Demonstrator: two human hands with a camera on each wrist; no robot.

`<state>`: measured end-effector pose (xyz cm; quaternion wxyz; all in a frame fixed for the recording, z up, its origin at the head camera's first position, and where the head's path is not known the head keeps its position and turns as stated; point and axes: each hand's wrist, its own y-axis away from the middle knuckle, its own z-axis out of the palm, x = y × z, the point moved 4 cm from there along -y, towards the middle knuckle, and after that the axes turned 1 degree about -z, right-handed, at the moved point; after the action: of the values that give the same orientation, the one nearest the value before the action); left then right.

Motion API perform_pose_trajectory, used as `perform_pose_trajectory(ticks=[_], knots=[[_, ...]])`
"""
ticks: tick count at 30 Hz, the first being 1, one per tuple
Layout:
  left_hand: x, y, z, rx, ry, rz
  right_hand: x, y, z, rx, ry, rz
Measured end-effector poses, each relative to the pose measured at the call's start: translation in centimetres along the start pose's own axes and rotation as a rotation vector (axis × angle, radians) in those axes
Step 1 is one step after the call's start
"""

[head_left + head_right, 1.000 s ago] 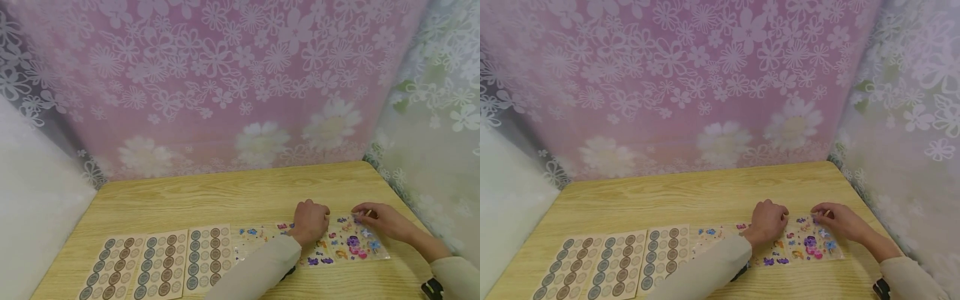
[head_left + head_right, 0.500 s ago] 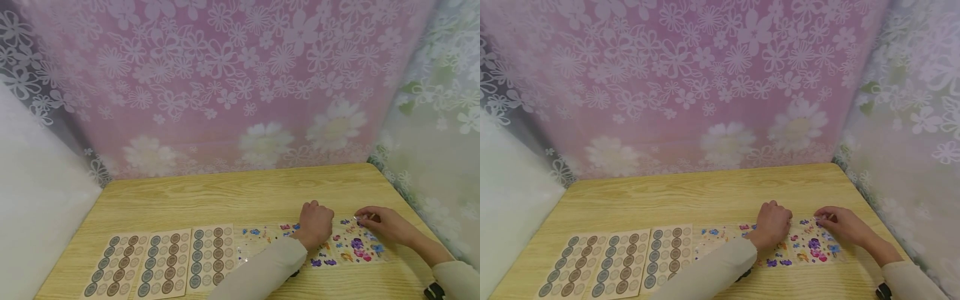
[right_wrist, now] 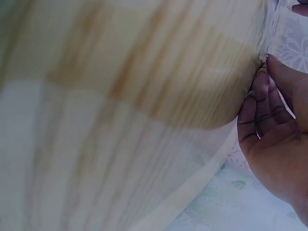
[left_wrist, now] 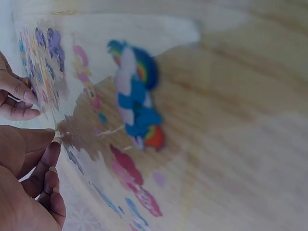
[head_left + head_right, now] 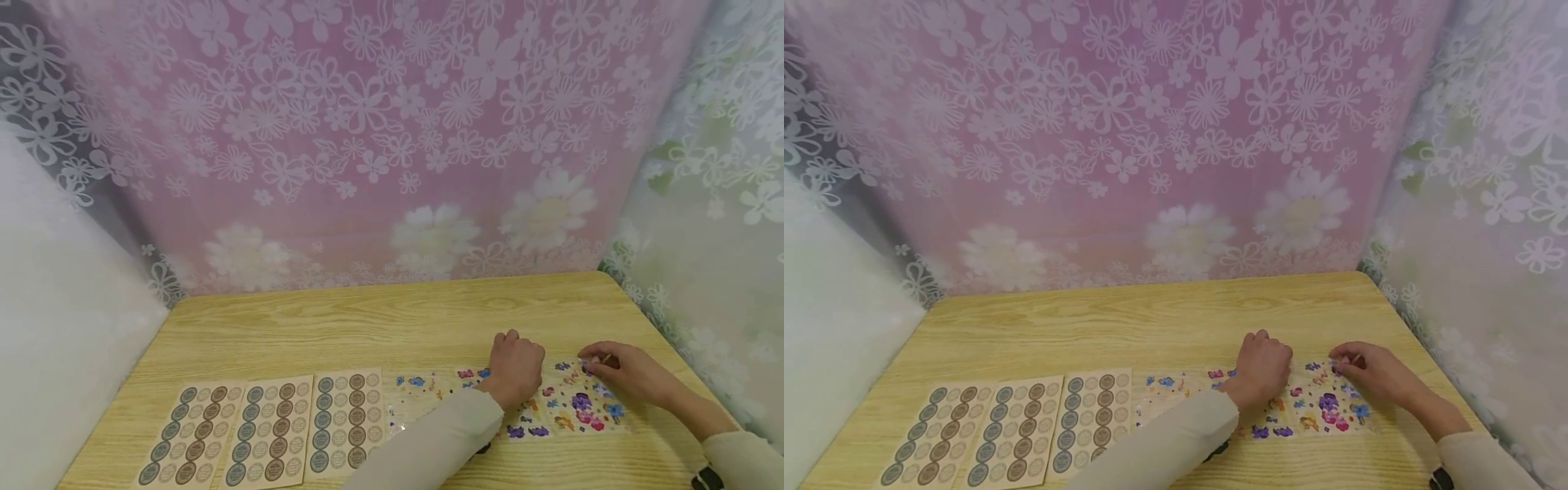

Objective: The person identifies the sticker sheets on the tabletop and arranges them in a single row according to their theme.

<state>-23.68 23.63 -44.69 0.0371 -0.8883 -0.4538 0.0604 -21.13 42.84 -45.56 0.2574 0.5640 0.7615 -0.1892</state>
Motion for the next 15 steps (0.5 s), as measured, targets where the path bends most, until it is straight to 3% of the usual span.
perform_pose_trajectory(ticks=[8, 15], knots=[[-0.52, -0.02, -0.01, -0.022, 0.008, -0.042, -0.81, 0.05, 0.0, 0.033, 0.086, -0.017], [-0.7, 0.06, -0.34, -0.028, 0.01, -0.062, -0.82, 0.13, -0.06, 0.064, 0.166, 0.045]])
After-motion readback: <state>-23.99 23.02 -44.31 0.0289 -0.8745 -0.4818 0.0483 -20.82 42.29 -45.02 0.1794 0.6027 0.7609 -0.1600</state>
